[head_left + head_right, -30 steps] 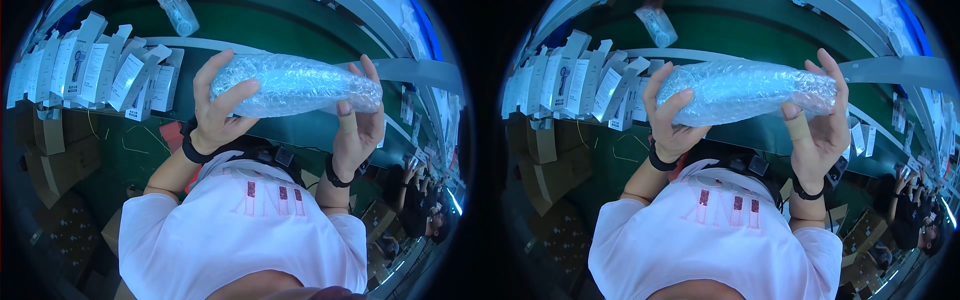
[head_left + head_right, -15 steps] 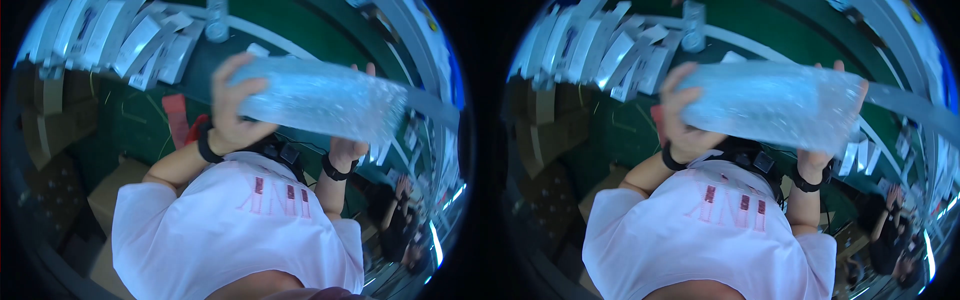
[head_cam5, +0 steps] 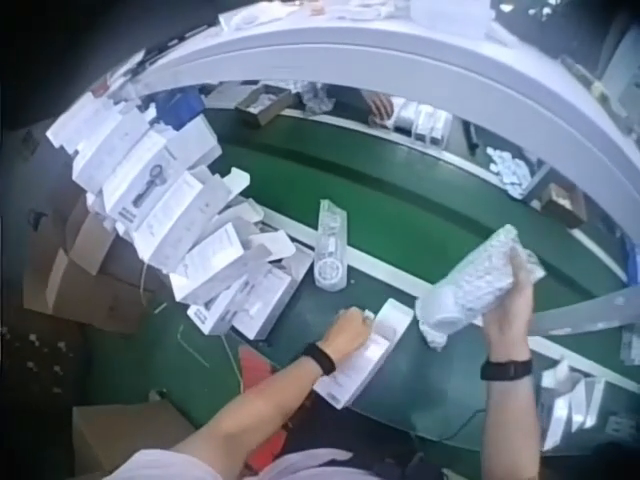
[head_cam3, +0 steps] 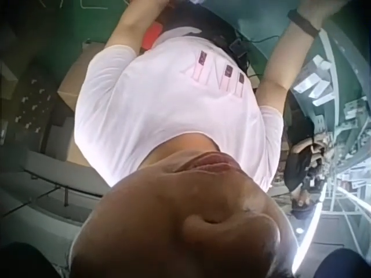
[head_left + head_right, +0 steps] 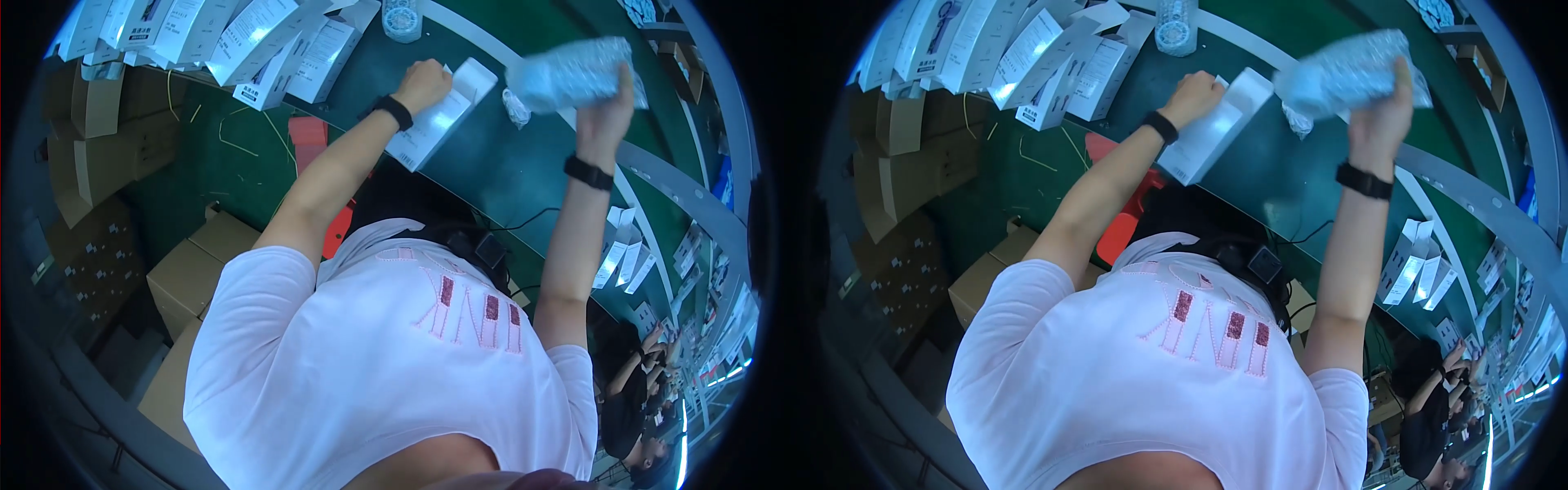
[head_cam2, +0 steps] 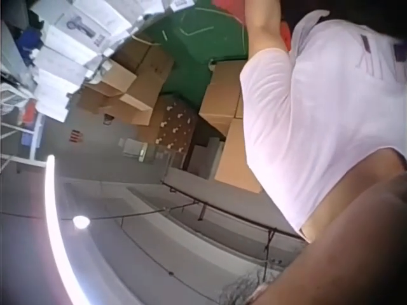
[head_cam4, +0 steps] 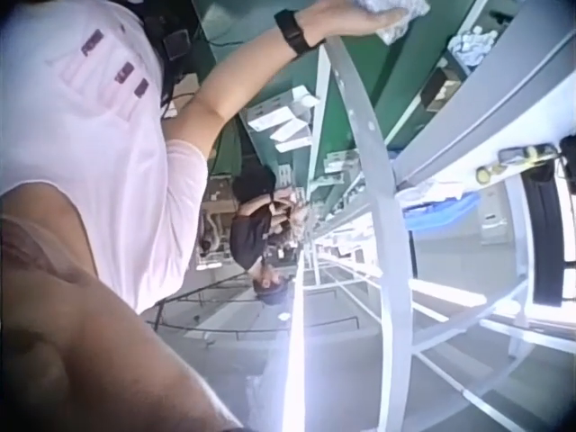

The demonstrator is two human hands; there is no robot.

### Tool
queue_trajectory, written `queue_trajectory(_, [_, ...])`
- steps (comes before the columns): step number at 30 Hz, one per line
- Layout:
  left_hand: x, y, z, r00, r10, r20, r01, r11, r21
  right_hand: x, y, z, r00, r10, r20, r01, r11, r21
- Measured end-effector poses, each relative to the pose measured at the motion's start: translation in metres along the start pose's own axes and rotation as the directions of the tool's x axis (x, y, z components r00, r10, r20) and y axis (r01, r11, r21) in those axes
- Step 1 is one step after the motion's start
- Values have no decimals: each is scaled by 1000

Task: Placing electronic items into protective bubble wrap and white cardboard boxes.

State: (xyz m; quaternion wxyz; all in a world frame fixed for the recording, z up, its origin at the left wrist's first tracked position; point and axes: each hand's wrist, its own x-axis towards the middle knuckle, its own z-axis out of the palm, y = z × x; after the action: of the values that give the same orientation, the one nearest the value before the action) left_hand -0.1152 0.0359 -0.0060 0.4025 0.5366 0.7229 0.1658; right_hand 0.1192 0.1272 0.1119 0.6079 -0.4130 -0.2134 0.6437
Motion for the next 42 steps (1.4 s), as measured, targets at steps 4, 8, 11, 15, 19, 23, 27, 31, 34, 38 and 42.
queue_trajectory(4, [-54, 66, -20, 982, 187, 25, -184, 979, -87, -3, 16, 40, 985, -117, 129, 117, 993, 11])
queue_trajectory(8, [-79, 86, -41, 984, 176, -12, -174, 956, -236, -28, -10, 44, 993, 12, 119, 1, 995, -101])
queue_trajectory(11, [-84, 76, -33, 982, 168, 88, -118, 904, -411, -48, -43, 41, 983, 116, 139, -71, 952, -297])
queue_trajectory(15, [-112, 107, -27, 906, 319, 278, 43, 585, -810, -71, -73, 44, 967, 242, 82, -200, 915, -351])
queue_trajectory(19, [-118, 120, -28, 871, 455, 187, -184, 653, -734, -129, -82, 53, 908, 417, 38, -219, 551, -805])
queue_trajectory(23, [-133, 134, -51, 876, 418, 239, -181, 745, -642, -143, -113, 48, 780, 539, 318, 246, 204, -948])
queue_trajectory(27, [-148, 120, -50, 872, 490, 9, -400, 723, -563, -139, -89, 53, 574, 753, 322, 298, 174, -938])
queue_trajectory(31, [-135, 47, -73, 980, 172, -96, -197, 860, -470, -56, -42, -30, 936, 168, 310, 254, 288, -923])
queue_trajectory(34, [-128, 42, -89, 998, 21, -57, -53, 765, -642, -29, 53, -84, 928, 122, 352, 372, -242, -896])
queue_trajectory(38, [-122, 47, -92, 999, 9, -35, -32, 698, -715, -16, 101, -117, 915, 142, 378, 402, -218, -889])
queue_trajectory(42, [-128, 66, -88, 991, 65, 113, 62, 530, -846, -40, -6, -35, 979, 92, 181, 101, 553, -827])
